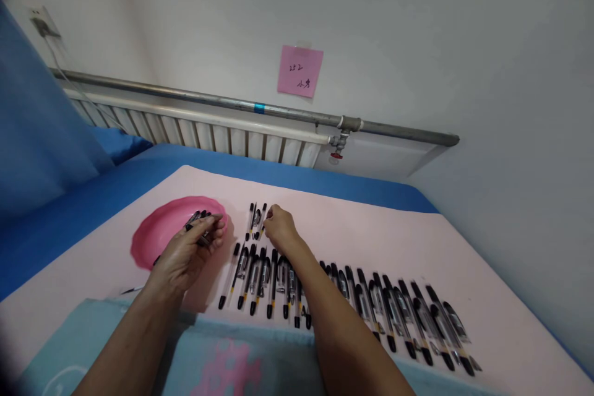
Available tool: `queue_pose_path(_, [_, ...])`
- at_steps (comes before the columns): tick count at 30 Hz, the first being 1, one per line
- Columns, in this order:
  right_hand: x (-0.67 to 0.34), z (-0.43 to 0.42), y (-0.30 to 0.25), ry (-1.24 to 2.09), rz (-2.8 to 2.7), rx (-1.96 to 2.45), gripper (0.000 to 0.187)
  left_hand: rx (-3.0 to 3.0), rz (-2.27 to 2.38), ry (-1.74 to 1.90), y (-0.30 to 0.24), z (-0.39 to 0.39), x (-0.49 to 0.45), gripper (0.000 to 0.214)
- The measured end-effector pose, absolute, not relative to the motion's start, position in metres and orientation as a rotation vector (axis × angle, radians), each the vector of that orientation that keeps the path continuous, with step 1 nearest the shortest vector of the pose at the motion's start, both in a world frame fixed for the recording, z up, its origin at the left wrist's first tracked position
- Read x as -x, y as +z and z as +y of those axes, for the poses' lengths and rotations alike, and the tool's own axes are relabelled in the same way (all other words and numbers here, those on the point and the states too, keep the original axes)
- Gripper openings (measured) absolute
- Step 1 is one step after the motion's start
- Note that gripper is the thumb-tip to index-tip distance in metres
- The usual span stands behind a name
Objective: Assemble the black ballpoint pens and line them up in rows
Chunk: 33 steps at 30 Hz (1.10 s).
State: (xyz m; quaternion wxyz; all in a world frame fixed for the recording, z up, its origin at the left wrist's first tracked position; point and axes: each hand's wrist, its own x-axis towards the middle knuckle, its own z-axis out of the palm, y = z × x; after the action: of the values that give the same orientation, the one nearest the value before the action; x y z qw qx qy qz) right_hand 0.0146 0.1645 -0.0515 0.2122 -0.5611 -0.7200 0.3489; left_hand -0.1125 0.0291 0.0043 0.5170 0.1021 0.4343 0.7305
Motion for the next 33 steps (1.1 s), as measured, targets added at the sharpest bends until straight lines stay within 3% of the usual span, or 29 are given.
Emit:
queue_pose_path(7, [-0.019,0.154,-0.023,0.890,-2.039,1.472,0.011,-0.108,0.931,1.687,0.005,0.029,0.112,0.009])
queue_pose_path(13, [-0.007,0.104,0.024,0.815,-2.391,0.721,0.016,-0.062,0.675,1.646,0.002,0.031,0.108,0.013])
queue_pose_path(16, [0.000,0.087,0.027,0.648,-2.593,0.567,0.020,-0.079,0.633,1.668,0.002,0.031,0.106,0.015])
queue_pose_path(26, [-0.002,0.094,0.019,0.475,-2.652,0.631,0.013,-0.116,0.685,1.602,0.002,0.030,0.100,0.011])
queue_pose_path(33, [-0.029,0.141,0.001,0.559,-2.450,1.396,0.012,-0.242,0.888,1.589,0.005,0.025,0.108,0.022])
